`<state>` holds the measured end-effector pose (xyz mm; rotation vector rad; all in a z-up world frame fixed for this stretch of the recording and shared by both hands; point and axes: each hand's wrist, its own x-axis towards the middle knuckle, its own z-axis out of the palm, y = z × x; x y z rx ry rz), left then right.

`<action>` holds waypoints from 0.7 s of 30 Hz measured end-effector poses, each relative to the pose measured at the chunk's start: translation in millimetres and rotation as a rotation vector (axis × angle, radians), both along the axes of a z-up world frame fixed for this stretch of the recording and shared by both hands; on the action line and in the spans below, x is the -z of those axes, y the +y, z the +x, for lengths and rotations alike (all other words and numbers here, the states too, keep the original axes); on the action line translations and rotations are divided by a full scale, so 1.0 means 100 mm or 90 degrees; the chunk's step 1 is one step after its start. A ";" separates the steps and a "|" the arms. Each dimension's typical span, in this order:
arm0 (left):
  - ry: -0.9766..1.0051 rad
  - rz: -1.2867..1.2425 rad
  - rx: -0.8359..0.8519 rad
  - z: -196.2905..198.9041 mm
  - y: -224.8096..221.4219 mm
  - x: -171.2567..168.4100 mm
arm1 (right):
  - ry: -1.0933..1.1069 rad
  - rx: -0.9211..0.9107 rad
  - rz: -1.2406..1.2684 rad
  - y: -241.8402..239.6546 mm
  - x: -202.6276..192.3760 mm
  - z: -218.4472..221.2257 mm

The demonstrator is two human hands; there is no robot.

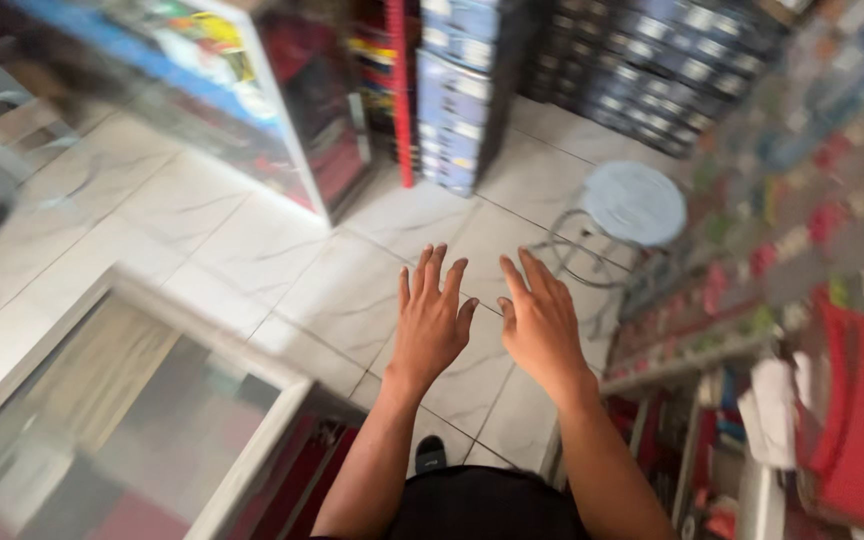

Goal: The person picks up a small package of parts from a glass display counter and hangs it on a hook on a wall-mounted wire rack among other similar packages.

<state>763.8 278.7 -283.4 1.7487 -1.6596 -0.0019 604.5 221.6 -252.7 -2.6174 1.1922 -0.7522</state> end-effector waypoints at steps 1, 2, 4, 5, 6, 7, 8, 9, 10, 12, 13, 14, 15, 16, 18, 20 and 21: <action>0.002 0.002 -0.026 0.04 0.09 -0.04 | 0.002 -0.023 -0.012 -0.01 -0.03 0.06; 0.005 0.003 -0.052 0.07 0.19 -0.08 | -0.001 -0.045 -0.005 0.01 -0.06 0.11; -0.002 0.000 -0.097 0.13 0.35 -0.14 | -0.008 -0.088 0.009 0.09 -0.08 0.19; -0.009 0.003 -0.117 0.14 0.46 -0.14 | -0.018 -0.110 0.010 0.14 -0.07 0.23; -0.017 0.005 -0.137 0.15 0.55 -0.14 | -0.029 -0.133 0.012 0.19 -0.06 0.26; -0.018 0.005 -0.156 0.16 0.65 -0.13 | -0.037 -0.155 0.015 0.24 -0.03 0.28; -0.018 0.006 -0.175 0.16 0.74 -0.12 | -0.046 -0.173 0.030 0.29 -0.01 0.30; -0.018 0.009 -0.196 0.15 0.85 -0.11 | -0.053 -0.194 0.048 0.36 0.02 0.32; -0.034 0.016 -0.214 0.14 0.96 -0.10 | -0.060 -0.214 0.067 0.42 0.05 0.34; -0.065 0.032 -0.254 0.11 1.19 -0.08 | -0.081 -0.252 0.106 0.58 0.11 0.37; -0.053 0.040 -0.270 0.11 1.30 -0.08 | -0.091 -0.272 0.124 0.64 0.13 0.41; -0.041 0.046 -0.287 0.10 1.44 -0.08 | -0.098 -0.300 0.126 0.71 0.17 0.46; -0.025 0.056 -0.306 0.06 1.59 -0.06 | -0.101 -0.329 0.131 0.80 0.22 0.50; -0.023 0.059 -0.336 0.04 1.74 -0.05 | -0.104 -0.359 0.137 0.89 0.27 0.53; -0.017 0.066 -0.399 0.05 2.05 -0.02 | -0.124 -0.421 0.140 1.06 0.33 0.64; -0.029 0.076 -0.470 -0.01 2.39 -0.02 | -0.143 -0.483 0.153 1.30 0.34 0.72; -0.036 0.080 -0.499 -0.04 2.55 -0.03 | -0.150 -0.508 0.161 1.41 0.32 0.75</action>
